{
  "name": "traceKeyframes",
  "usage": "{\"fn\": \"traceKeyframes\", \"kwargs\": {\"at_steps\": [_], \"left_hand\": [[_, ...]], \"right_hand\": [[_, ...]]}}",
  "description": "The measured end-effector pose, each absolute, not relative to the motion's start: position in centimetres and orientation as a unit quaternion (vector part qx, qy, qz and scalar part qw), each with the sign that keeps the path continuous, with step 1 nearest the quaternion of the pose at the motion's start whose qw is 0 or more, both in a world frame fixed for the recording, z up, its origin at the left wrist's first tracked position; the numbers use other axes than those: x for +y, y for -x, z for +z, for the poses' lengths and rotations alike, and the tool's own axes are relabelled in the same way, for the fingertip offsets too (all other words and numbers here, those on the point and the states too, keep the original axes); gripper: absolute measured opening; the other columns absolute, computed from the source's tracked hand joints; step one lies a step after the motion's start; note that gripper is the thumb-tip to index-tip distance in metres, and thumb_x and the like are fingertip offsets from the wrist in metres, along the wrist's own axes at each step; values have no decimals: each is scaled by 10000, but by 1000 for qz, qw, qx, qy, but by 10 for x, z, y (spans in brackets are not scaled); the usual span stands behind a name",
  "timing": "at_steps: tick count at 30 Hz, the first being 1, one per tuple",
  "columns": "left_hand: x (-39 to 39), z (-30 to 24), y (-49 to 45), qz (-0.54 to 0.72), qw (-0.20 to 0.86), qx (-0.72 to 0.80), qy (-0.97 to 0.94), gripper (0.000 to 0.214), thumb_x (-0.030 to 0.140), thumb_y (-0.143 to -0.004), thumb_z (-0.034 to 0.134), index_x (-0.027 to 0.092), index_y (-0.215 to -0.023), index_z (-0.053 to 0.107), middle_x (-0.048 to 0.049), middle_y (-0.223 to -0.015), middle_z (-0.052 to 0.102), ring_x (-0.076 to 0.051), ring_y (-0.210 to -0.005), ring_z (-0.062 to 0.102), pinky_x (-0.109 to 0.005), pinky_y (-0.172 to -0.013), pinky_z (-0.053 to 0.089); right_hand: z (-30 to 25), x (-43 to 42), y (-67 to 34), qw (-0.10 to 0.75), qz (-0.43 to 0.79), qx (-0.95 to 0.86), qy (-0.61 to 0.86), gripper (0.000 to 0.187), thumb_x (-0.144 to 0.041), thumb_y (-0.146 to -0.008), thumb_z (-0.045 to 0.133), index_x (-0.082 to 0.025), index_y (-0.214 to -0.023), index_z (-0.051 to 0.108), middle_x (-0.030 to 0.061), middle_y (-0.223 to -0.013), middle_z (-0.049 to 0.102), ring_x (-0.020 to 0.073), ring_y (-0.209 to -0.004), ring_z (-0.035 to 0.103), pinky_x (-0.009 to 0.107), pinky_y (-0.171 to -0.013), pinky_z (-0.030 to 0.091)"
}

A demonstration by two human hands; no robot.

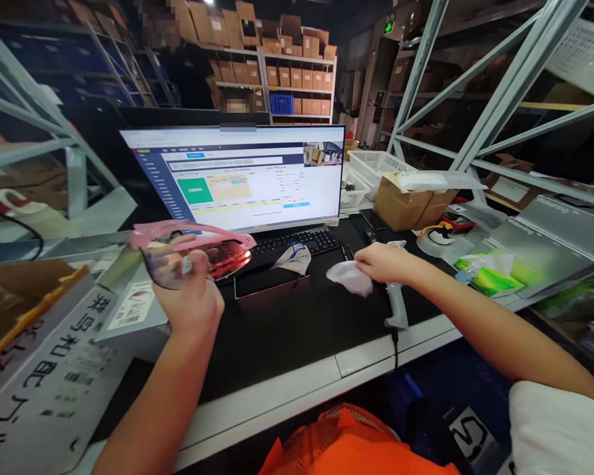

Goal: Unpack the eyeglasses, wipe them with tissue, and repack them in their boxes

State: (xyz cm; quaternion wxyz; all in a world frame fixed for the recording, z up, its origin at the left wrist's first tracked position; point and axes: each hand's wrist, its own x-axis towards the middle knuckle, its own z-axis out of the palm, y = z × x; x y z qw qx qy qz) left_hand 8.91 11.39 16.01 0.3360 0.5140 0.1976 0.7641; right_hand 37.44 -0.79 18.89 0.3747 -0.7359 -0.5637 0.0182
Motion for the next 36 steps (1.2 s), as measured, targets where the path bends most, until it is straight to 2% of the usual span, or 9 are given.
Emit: {"fn": "traceKeyframes", "kwargs": {"at_steps": [4,6,8,13,17,20,25,31,36], "left_hand": [[94,142,-107,675,462,170,-550,405,565,-807,734,192,-962,714,-64,-981,704,-219,-970,685,-357,-977,527],[87,135,-110,613,511,146,-584,405,561,-830,711,185,-981,719,-88,-1017,717,-251,-1039,682,-382,-991,527],[84,132,-109,552,525,115,-638,383,524,-862,688,173,-1011,723,-114,-1062,725,-276,-1099,670,-407,-1003,526],[93,136,-98,470,517,45,-713,419,489,-836,731,195,-1133,703,-140,-1193,706,-288,-1122,667,-408,-958,553],[102,143,-90,464,522,70,-712,312,372,-814,782,226,-1082,718,-114,-1214,698,-257,-1094,681,-370,-923,564],[108,142,-87,435,512,42,-739,312,392,-818,778,224,-1075,724,-128,-1233,684,-279,-1160,654,-409,-991,532],[112,127,-97,392,635,9,-666,371,456,-814,768,223,-1090,681,-144,-1329,626,-307,-1158,659,-475,-980,544],[99,127,-115,469,693,101,-539,340,420,-770,821,213,-975,646,-71,-1032,742,-220,-930,731,-382,-852,601],[93,131,-117,548,627,107,-543,352,402,-740,849,182,-976,708,-78,-988,731,-223,-966,716,-331,-851,598]], "right_hand": [[181,-15,-364,251,107,-655,705,309,-352,-899,655,-192,-643,594,-12,-635,605,112,-543,493,264,-543,360],[185,-14,-352,170,142,-718,660,328,-310,-901,591,-189,-602,529,-21,-582,547,111,-524,430,285,-539,272],[188,-11,-339,130,175,-754,620,312,-300,-925,505,-188,-634,492,-23,-605,513,116,-561,416,286,-564,246],[191,0,-327,196,296,-755,551,273,-272,-913,418,-195,-652,396,-35,-657,394,122,-629,387,272,-603,277],[189,5,-329,224,365,-748,507,225,-231,-861,414,-200,-645,361,-37,-670,350,119,-634,354,272,-604,285],[189,8,-326,261,346,-746,506,243,-252,-891,419,-201,-660,363,-40,-673,361,117,-633,364,270,-607,292],[190,13,-315,310,283,-762,492,288,-296,-951,419,-195,-681,406,-36,-687,406,120,-657,408,267,-637,314],[183,23,-306,355,240,-735,526,285,-321,-958,442,-177,-723,512,-23,-701,482,126,-675,431,264,-640,313],[168,26,-299,466,224,-672,530,305,-392,-934,496,-176,-720,528,-24,-680,481,125,-660,431,258,-613,313]]}}
